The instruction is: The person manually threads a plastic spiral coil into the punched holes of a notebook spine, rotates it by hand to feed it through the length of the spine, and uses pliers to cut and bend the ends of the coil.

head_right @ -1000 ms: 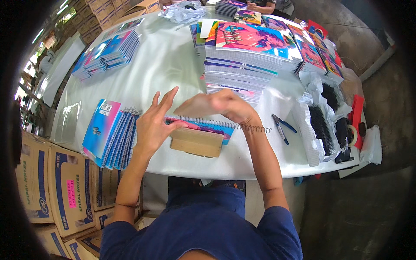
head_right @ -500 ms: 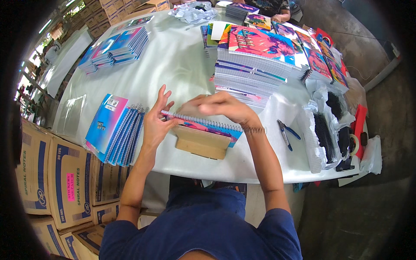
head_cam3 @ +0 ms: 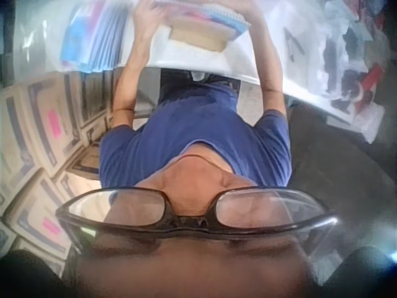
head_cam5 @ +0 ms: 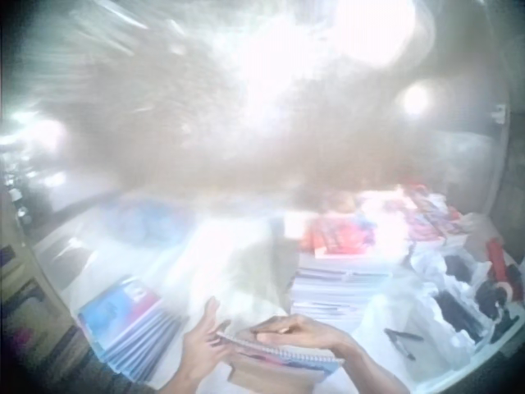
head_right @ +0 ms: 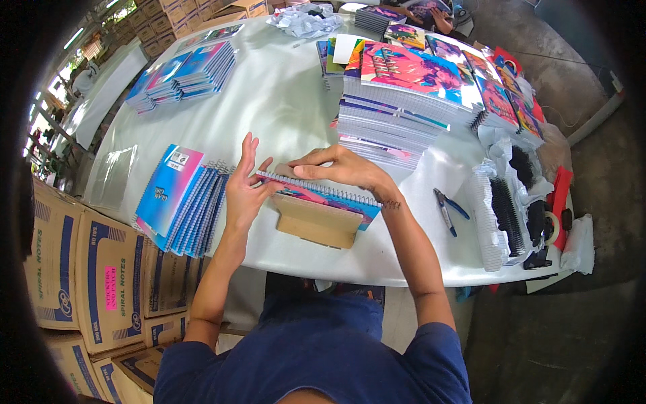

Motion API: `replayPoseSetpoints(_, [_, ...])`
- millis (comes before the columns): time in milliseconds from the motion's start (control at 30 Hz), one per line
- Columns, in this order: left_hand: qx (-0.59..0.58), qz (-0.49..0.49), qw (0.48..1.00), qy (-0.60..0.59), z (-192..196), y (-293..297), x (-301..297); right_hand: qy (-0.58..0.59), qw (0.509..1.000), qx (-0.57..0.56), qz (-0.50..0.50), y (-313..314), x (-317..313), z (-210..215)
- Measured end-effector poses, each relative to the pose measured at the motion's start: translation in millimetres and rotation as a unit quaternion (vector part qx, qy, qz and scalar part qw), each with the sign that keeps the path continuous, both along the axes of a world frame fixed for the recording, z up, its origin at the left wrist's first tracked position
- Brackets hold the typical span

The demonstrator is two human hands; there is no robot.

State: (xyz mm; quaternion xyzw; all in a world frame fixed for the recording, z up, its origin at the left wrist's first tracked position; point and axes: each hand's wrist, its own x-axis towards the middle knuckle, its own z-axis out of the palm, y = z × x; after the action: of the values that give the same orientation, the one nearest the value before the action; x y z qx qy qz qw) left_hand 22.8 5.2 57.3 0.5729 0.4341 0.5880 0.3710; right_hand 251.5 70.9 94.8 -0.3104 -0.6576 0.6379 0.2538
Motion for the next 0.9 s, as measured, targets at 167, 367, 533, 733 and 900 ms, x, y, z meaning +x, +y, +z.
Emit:
replayPoseSetpoints(167, [0.029,-0.003,1.000,-0.001,-0.9,1.9,0.0,-0.075,0.996,0.056,0.004,-13.3,-16.9,27.6])
replayPoseSetpoints(367, [-0.121,-0.238,0.964,0.010,-4.8,11.9,-27.4,-0.125,0.974,0.178,-0.059,-10.3,14.1,-5.9])
replayPoseSetpoints(533, [-0.040,-0.217,0.975,0.025,42.3,26.4,-20.2,-0.393,0.785,0.458,-0.139,-24.2,60.3,-83.5])
replayPoseSetpoints(733, [0.096,-0.116,0.989,-0.008,124.3,-17.0,-31.3,-0.555,0.659,0.366,-0.352,-89.2,158.4,-78.6])
replayPoseSetpoints(900, [0.157,-0.249,0.898,0.326,57.2,-53.3,9.4,-0.604,0.609,0.345,-0.382,-123.7,214.8,-120.4])
